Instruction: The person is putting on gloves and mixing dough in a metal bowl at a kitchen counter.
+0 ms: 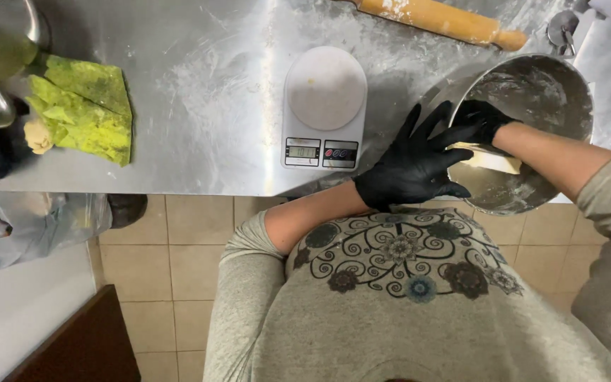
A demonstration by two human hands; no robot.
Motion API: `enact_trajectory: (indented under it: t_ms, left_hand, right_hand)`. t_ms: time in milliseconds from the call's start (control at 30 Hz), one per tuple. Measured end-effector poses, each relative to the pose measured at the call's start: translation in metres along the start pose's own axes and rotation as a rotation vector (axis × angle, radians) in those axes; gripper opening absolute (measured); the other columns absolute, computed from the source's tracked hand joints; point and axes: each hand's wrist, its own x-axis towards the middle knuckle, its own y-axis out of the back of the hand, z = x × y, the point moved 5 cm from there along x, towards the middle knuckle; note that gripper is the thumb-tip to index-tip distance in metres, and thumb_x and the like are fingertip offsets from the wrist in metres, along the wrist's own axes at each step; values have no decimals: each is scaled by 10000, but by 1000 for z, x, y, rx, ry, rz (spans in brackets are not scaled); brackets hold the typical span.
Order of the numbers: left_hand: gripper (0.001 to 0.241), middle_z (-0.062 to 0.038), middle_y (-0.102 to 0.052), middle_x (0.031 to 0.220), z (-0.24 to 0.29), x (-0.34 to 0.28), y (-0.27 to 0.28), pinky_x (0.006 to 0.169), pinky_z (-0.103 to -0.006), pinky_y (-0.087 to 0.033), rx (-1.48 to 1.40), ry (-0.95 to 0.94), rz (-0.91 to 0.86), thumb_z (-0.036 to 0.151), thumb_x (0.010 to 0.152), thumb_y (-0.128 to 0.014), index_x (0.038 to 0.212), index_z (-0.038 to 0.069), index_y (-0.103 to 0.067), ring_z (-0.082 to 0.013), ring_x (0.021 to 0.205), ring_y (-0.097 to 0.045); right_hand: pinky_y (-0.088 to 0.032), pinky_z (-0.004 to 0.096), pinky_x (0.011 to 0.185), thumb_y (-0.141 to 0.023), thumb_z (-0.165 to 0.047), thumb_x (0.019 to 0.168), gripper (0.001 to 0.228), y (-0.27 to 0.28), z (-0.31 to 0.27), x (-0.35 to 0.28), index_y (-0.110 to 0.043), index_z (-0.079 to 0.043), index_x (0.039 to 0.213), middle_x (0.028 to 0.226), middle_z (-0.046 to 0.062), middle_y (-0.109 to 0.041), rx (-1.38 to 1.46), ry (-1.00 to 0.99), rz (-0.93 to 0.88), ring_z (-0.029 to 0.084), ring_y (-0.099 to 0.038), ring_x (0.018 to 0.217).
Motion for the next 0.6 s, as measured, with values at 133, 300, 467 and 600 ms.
enact_trajectory:
  t_ms: [133, 300, 467, 600]
  left_hand:
    - [648, -88, -440, 1554, 1, 1, 6, 1255, -713, -74, -13, -34, 45, 672, 785, -733, 1199, 174, -709, -453, 1524, -242]
    - [686, -85, -442, 1536, 1, 1, 2, 1252, -711, -57, -5, -24, 14, 698, 790, -713, 1228, 171, -708, -443, 1526, -229]
    - [674, -66, -444, 1545, 5, 2, 8, 1258, -702, -49, 14, -32, -14, 702, 800, -705, 1231, 184, -709, -434, 1538, -212]
    - [707, -68, -437, 1544, 5, -2, 8, 1266, -701, -56, 25, -12, 22, 711, 798, -702, 1242, 161, -703, -422, 1538, -223]
  right_hand:
    - [-563, 449, 831, -776, -528, 659, 564, 72, -103, -17, -796, -84, 1005, 969, 174, -761, -178, -188, -43, 353, -720, 916]
    - [-560, 428, 893, -734, -607, 727, 589, 101, -126, -35, -785, -108, 1035, 1028, 166, -768, -322, -229, -111, 333, -728, 989]
    - [-533, 457, 909, -734, -510, 761, 596, 87, -89, -53, -699, -125, 1215, 1154, 186, -714, -148, -176, -82, 348, -676, 1084]
    - [-517, 416, 970, -724, -363, 831, 570, 22, -9, -32, -617, -118, 1334, 1274, 144, -684, 106, -79, -167, 276, -658, 1147]
